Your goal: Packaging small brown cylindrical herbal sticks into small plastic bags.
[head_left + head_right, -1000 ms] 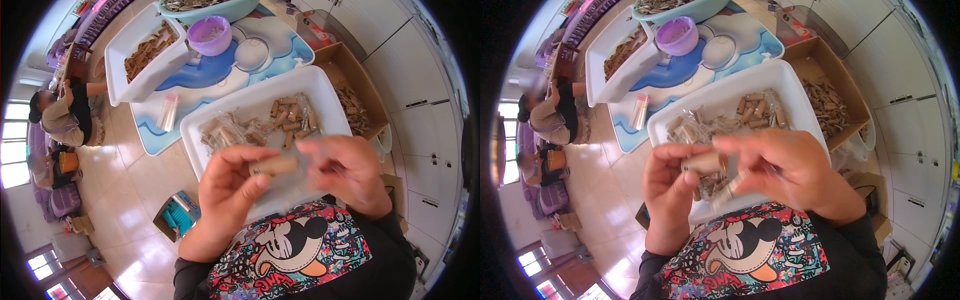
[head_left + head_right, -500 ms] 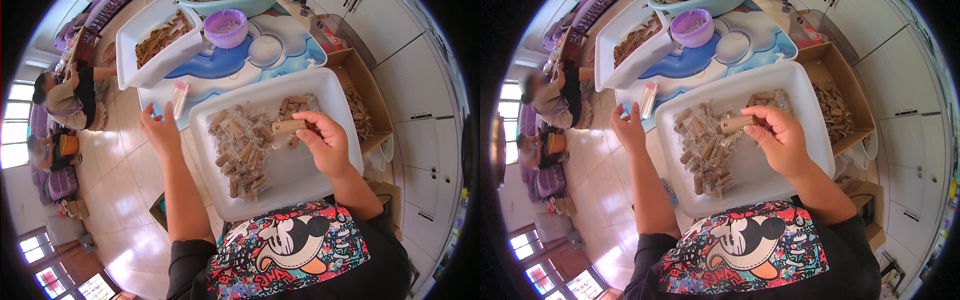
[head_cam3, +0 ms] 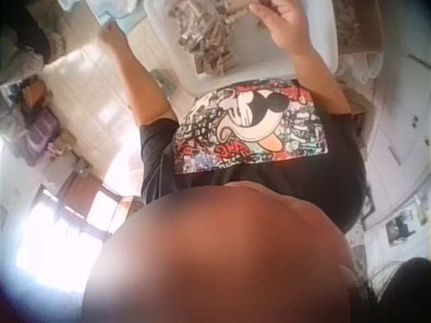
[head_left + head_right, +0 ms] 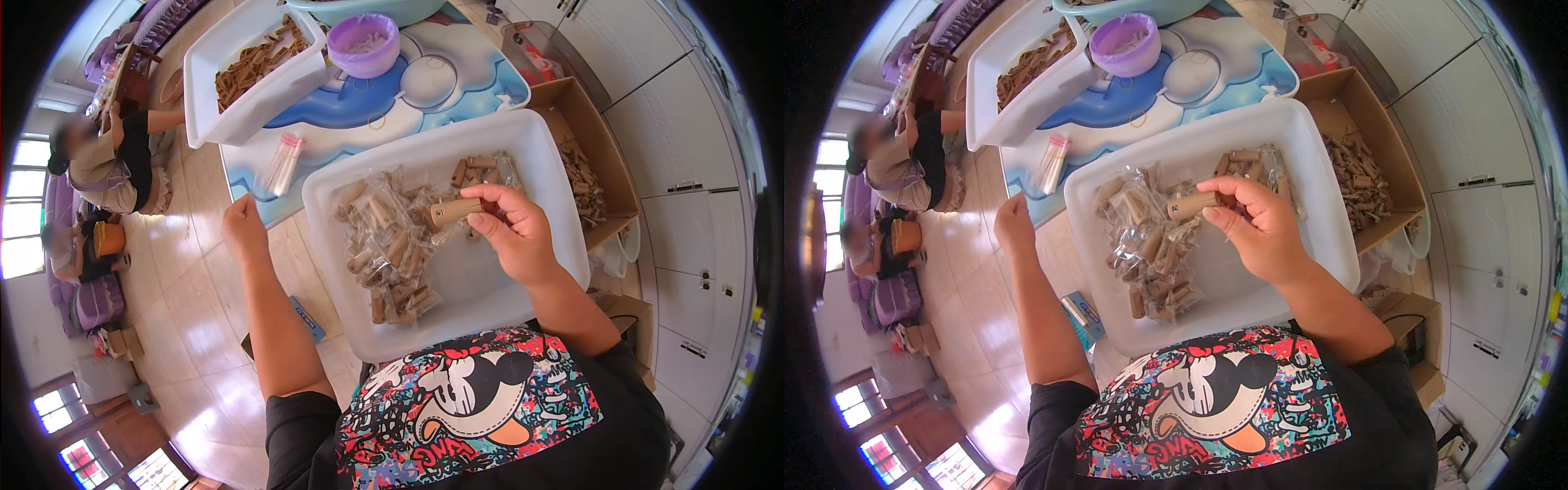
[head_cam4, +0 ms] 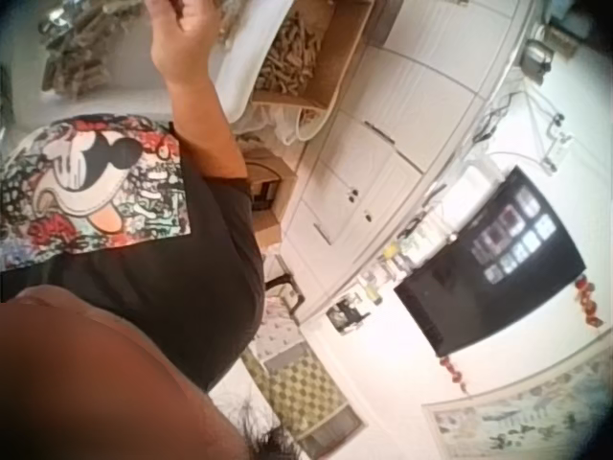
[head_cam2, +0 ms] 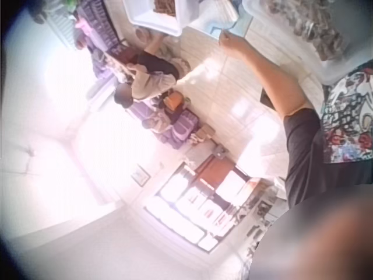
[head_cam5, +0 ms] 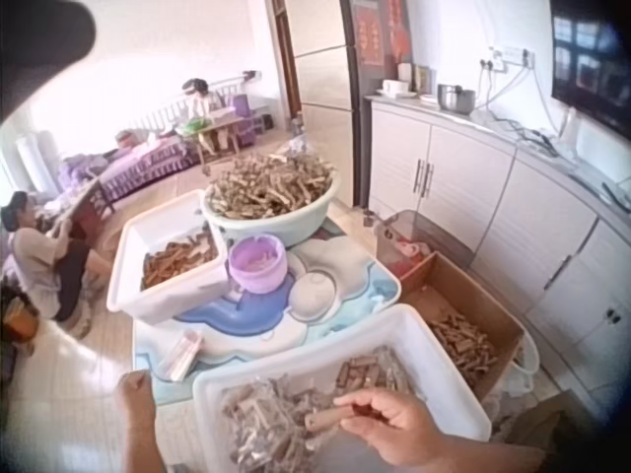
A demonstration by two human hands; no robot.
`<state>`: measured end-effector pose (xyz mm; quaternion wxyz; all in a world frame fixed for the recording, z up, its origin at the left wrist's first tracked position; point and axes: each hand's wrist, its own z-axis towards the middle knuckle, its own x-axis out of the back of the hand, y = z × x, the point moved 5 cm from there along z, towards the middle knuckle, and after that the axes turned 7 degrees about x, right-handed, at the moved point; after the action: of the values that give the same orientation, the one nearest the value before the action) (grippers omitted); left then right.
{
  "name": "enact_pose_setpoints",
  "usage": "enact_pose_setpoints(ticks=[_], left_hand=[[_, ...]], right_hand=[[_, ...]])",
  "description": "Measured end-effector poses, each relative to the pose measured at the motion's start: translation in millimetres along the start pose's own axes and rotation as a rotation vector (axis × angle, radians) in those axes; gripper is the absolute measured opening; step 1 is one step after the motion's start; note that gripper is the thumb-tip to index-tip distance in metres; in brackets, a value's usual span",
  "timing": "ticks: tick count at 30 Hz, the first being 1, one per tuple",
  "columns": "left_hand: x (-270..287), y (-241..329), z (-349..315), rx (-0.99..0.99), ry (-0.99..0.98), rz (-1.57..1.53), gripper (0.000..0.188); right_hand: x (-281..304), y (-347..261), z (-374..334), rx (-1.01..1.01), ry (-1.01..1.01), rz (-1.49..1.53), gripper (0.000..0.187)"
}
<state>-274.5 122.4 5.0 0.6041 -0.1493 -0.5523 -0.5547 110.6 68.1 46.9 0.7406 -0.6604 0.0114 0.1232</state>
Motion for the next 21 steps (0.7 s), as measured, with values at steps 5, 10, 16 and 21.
enact_pose_setpoints(ticks=[5, 10, 16, 21], left_hand=[[32.1, 50.4, -30.8, 0.366, -0.251, -0.641, 0.007], [33.5, 126.4, -94.7, 0.472, -0.803, -0.959, 0.008], [31.8, 148.6, -124.6, 0.471, -0.942, -1.011, 0.015], [30.7, 156.6, -129.1, 0.445, -0.951, -1.103, 0.014]], right_hand=[[4.2, -6.7, 0.0, 0.163, 0.073, -0.191, 0.024], [6.9, -29.0, -0.5, 0.407, 0.164, -0.353, 0.026], [-1.3, -49.3, -4.5, 0.694, 0.113, -0.648, 0.033], [-0.7, -44.4, -6.7, 0.723, 0.076, -0.676, 0.036]])
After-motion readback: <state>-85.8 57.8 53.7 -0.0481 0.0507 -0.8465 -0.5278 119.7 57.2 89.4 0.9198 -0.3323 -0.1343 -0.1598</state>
